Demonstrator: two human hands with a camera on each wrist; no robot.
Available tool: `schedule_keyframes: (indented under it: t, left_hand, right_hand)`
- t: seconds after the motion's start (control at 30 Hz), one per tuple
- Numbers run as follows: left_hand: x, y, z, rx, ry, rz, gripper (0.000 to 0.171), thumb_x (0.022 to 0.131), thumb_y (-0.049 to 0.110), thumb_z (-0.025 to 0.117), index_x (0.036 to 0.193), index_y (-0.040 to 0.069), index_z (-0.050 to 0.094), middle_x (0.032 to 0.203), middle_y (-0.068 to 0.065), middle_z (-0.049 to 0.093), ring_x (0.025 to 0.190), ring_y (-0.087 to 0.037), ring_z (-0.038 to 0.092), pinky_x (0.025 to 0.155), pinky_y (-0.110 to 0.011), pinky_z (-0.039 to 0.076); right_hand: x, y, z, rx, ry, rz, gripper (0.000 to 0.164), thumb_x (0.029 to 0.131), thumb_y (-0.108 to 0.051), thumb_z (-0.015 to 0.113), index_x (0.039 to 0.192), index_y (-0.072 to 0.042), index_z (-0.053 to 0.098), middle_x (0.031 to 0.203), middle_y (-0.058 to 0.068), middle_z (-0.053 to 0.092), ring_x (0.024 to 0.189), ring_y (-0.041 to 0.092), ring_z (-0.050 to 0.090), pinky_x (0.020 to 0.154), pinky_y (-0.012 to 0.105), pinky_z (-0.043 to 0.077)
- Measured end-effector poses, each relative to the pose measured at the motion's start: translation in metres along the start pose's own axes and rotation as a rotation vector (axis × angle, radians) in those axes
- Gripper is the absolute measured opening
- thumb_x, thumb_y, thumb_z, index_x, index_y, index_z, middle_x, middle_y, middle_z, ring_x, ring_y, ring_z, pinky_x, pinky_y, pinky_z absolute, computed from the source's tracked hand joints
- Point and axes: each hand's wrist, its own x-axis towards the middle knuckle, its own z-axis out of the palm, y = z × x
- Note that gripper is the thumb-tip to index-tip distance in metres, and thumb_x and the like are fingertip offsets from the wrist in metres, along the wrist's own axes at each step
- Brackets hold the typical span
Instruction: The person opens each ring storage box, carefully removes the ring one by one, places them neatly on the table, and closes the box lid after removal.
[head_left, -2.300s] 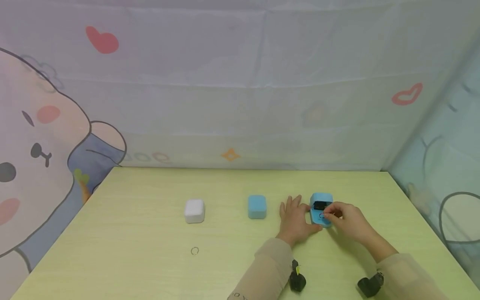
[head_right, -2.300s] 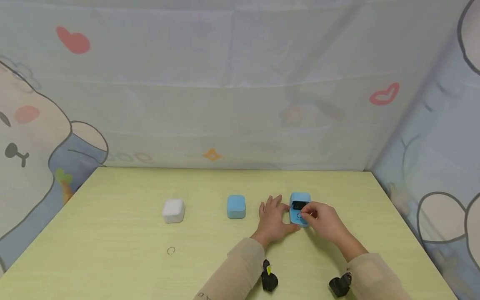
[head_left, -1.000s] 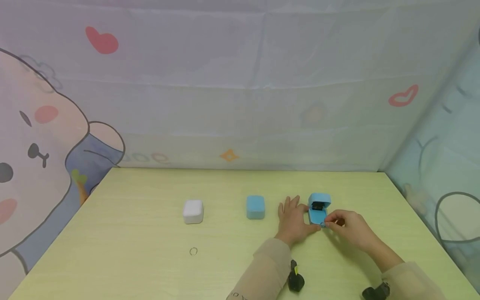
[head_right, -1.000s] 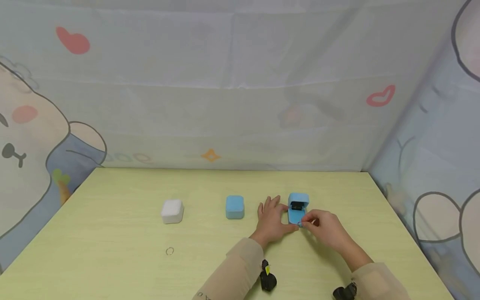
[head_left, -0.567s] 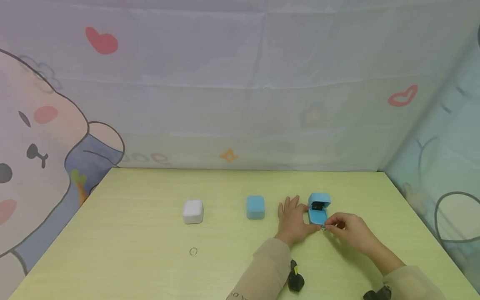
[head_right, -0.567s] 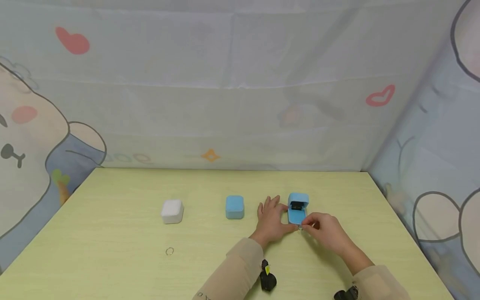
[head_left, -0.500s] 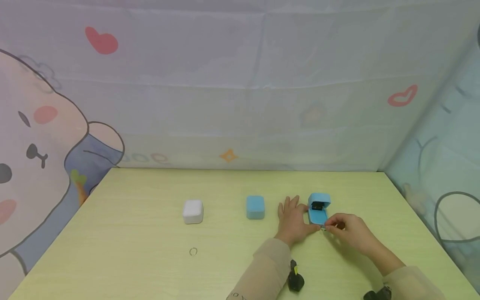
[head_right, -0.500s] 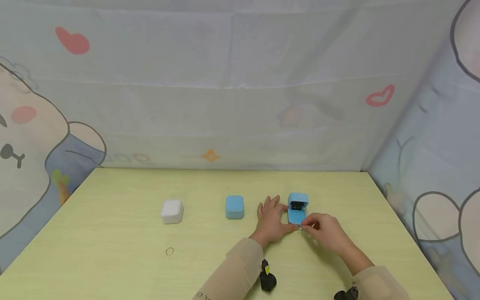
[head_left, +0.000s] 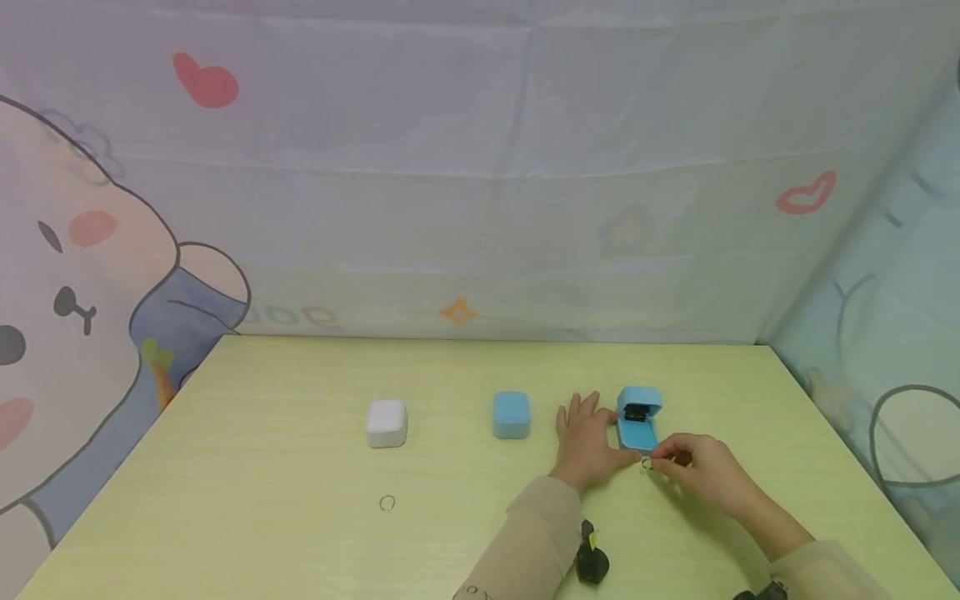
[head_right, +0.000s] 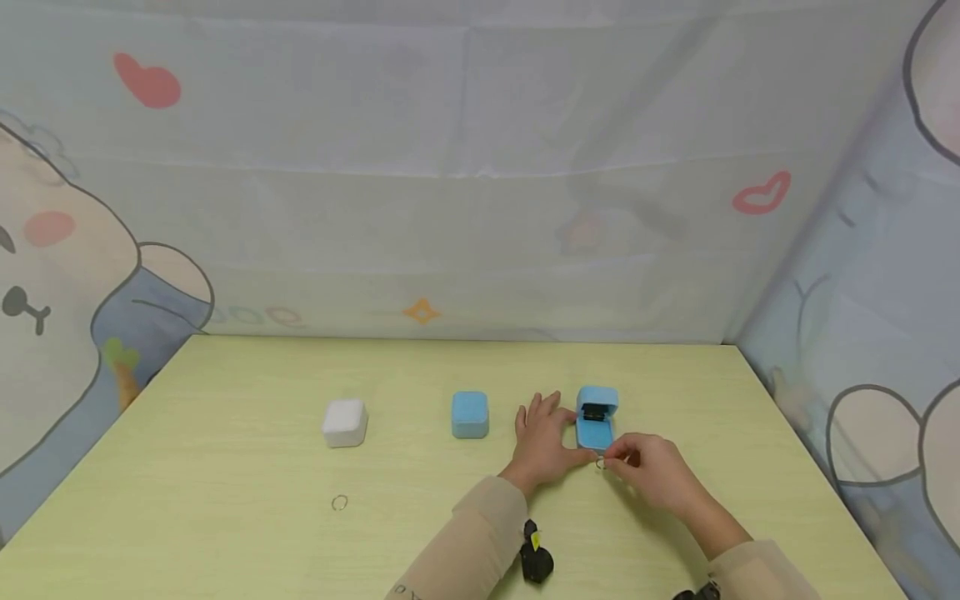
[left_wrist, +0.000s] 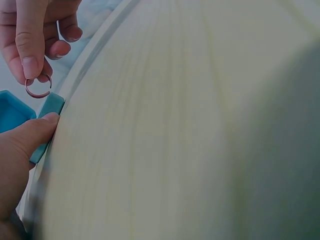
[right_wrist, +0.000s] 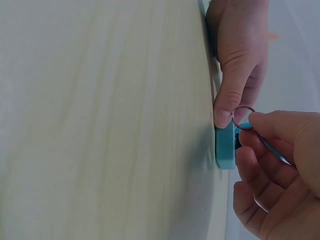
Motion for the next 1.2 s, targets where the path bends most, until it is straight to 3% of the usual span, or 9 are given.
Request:
schedule_keyframes:
  t: [0.67, 1.2]
  left_hand:
    - [0.001, 0.001, 0.001, 0.012, -0.003, 0.002, 0.056, 0.076, 0.052, 0.072, 0.122, 0.022, 0.060, 0.152, 0.000, 0.034, 0.145, -0.028, 0.021, 0.117, -0.050, 0.015]
    - [0.001, 0.001, -0.001, -0.002, -0.011, -0.002, 0.056, 0.076, 0.051, 0.073, 0.122, 0.021, 0.061, 0.151, -0.001, 0.035, 0.145, -0.028, 0.021, 0.117, -0.050, 0.015]
  right_hand:
    - [-0.008, 0.002, 0.002, 0.015, -0.017, -0.016, 0.005, 0.086, -0.015, 0.068, 0.086, -0.011, 0.070, 0.075, -0.005, 0.064, 0.063, -0.002, 0.049, 0.058, 0.020, 0.043]
    - [-0.013, 0.002, 0.002, 0.063, -0.098, -0.027, 0.006, 0.086, -0.016, 0.068, 0.086, -0.010, 0.069, 0.072, -0.004, 0.061, 0.061, -0.001, 0.048, 0.054, 0.019, 0.043]
